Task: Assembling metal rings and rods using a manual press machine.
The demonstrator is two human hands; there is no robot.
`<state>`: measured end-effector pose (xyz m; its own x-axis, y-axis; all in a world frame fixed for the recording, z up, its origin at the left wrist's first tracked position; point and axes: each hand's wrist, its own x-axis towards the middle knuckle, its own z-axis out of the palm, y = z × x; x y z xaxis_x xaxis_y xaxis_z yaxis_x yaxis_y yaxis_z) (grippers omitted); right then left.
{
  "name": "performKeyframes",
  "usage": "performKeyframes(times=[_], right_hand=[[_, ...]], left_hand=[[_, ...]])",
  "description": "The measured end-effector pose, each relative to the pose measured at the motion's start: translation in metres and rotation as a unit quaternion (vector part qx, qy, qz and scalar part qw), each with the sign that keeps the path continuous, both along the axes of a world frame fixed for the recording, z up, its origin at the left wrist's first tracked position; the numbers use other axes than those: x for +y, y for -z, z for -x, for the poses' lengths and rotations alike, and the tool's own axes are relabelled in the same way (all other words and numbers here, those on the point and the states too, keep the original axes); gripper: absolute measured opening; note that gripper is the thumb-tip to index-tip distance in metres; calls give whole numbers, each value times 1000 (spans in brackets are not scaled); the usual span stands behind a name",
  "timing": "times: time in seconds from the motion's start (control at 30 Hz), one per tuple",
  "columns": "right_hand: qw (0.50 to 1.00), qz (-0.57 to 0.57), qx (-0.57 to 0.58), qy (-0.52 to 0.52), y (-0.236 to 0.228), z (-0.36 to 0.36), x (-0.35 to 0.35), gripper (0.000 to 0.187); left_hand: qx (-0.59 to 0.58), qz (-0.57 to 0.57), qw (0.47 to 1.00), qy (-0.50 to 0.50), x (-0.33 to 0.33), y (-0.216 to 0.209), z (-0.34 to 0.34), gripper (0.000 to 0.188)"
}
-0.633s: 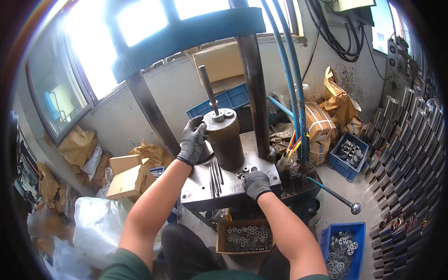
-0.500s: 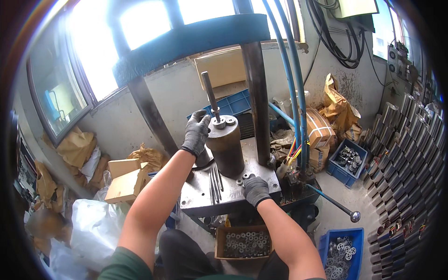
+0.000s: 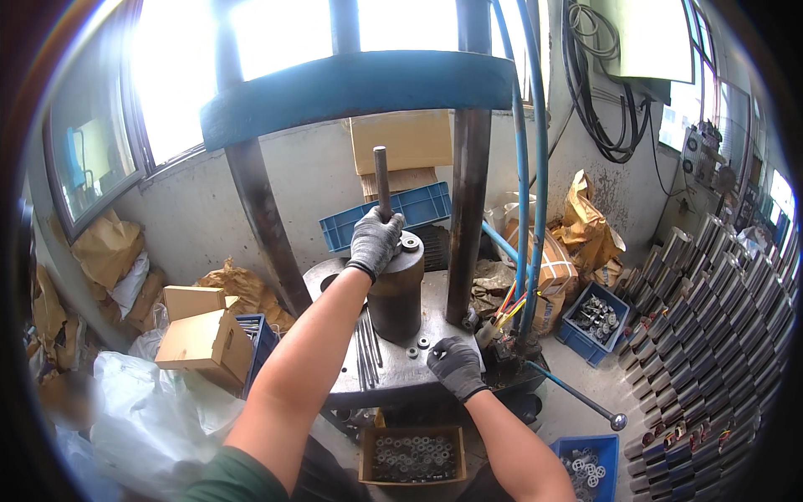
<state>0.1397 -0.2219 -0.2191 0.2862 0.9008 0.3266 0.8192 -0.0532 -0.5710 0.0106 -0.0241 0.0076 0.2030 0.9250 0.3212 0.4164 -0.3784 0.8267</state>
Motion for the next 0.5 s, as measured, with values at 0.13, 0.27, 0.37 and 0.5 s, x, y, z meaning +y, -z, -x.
performKeyframes(times=[0.13, 0.27, 0.37, 0.5], right_hand=[[962, -264, 75, -1, -81, 3, 11, 13], [955, -293, 26, -28, -167, 5, 66, 18], [959, -276, -66, -10, -195, 6, 109, 20], [973, -171, -156, 14, -184, 3, 133, 23]], left_hand=[[14, -10, 1000, 4, -17, -8, 15, 38], [26, -35, 999, 6, -17, -5, 13, 37], [16, -39, 999, -3, -22, -7, 8, 36], [51, -42, 998, 5, -20, -4, 9, 42]])
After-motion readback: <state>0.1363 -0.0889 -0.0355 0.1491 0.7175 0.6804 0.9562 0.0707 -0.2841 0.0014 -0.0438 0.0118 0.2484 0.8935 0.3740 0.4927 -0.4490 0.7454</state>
